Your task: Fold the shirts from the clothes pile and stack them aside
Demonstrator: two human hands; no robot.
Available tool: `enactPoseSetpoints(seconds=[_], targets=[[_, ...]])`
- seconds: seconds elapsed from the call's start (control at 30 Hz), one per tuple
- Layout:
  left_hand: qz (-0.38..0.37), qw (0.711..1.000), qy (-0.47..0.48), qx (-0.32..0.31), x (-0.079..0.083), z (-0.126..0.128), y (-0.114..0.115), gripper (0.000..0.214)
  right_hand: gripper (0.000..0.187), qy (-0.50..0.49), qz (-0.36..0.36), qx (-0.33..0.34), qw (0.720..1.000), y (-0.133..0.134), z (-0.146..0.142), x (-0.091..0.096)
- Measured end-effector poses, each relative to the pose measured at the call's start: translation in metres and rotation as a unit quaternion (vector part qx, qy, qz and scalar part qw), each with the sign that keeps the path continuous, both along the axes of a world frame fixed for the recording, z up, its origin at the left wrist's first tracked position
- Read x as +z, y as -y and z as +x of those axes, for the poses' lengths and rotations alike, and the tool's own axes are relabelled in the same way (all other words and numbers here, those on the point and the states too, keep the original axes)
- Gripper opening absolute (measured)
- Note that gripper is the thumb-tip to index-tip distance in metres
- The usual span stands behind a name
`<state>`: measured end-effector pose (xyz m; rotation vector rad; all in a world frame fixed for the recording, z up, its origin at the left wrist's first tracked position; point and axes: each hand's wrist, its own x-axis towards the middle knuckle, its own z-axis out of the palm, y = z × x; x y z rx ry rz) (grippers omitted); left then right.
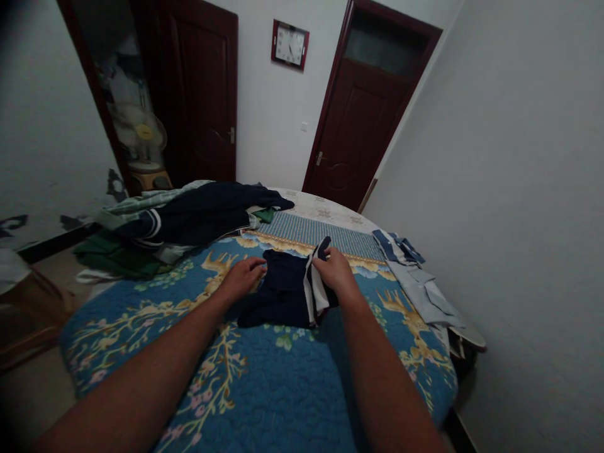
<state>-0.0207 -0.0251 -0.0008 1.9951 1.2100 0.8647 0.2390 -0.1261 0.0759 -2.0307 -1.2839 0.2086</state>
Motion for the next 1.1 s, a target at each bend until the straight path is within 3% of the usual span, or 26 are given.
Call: enactPoseSetpoints(seconds=[0.07, 0.23, 0.37, 0.47, 0.57, 0.67, 0.8, 1.1], targets=[[-0.019, 1.0, 0.02, -0.007, 0.0, 0.0, 0.0, 0.04, 0.03, 0.005, 0.007, 0.027, 1.0, -0.01, -0.026, -0.004], [-0.054, 0.997, 0.055, -0.032, -0.003, -0.002, 0.003, 0.044, 0.025, -0.128, -0.013, 0.132, 0.983, -0.015, -0.07, -0.022], [-0.056, 0.997, 0.03, -0.034, -0.002, -0.003, 0.007, 0.048, 0.024, 0.031, 0.047, 0.112, 0.992, -0.006, -0.06, -0.039], [-0.052, 0.998, 0.003, -0.037, 0.0, -0.001, 0.014, 0.06, 0.029, 0.143, 0.085, 0.112, 0.98, 0.001, -0.049, -0.06], [-0.033, 0.998, -0.019, -0.053, 0.003, 0.003, 0.023, 0.071, 0.036, 0.177, 0.104, 0.155, 0.966, 0.004, -0.051, -0.083], [-0.007, 0.998, -0.003, -0.065, 0.002, 0.009, 0.03, 0.071, 0.041, 0.172, 0.113, 0.156, 0.966, 0.003, -0.059, -0.098], [0.022, 0.997, 0.043, -0.055, -0.003, 0.017, 0.028, 0.063, 0.046, 0.172, 0.095, 0.142, 0.97, 0.002, -0.07, -0.103], [-0.002, 0.999, 0.044, 0.031, -0.017, 0.017, 0.01, 0.049, 0.052, 0.209, 0.034, 0.182, 0.96, 0.017, -0.087, -0.096]])
